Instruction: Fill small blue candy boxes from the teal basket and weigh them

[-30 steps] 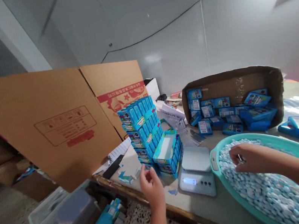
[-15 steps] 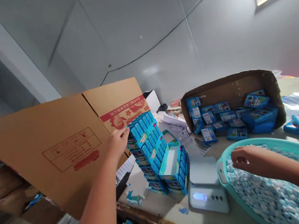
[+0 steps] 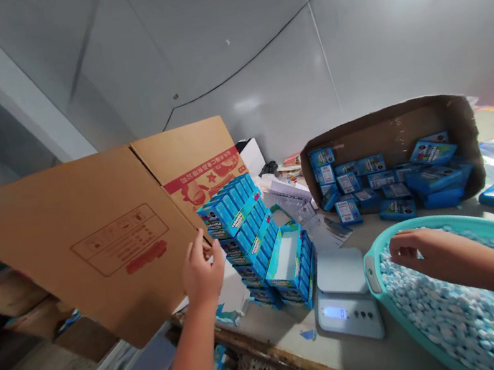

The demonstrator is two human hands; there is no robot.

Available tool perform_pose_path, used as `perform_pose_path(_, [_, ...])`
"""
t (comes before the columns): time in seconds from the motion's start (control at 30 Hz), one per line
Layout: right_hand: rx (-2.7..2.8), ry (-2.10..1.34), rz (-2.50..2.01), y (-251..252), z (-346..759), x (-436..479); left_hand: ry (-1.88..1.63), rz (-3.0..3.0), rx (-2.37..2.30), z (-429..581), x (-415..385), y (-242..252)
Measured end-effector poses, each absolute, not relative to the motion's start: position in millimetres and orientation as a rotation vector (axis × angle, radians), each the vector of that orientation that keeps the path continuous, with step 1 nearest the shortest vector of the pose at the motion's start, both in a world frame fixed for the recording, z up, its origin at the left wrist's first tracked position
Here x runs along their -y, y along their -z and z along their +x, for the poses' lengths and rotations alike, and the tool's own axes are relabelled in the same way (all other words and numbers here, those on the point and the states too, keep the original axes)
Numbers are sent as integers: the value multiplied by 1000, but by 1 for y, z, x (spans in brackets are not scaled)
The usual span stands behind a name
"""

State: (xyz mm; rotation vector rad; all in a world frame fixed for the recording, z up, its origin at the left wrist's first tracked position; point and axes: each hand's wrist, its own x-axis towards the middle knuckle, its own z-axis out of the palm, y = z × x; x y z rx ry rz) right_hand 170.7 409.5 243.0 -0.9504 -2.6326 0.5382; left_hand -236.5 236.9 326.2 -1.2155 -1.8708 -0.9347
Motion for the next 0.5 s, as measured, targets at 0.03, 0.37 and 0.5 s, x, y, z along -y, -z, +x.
perform_pose_path(0.03, [2634, -539, -975, -242, 170, -410, 949, -1234, 1916, -237, -241, -318])
perform_pose_path(0.37, [2699, -521, -1023, -230, 169, -418, 1027, -1289, 2003, -241, -242, -289])
perform_pose_path(0.5, [2713, -487, -1003, -231, 173, -417, 905, -1261, 1988, -242, -229, -267])
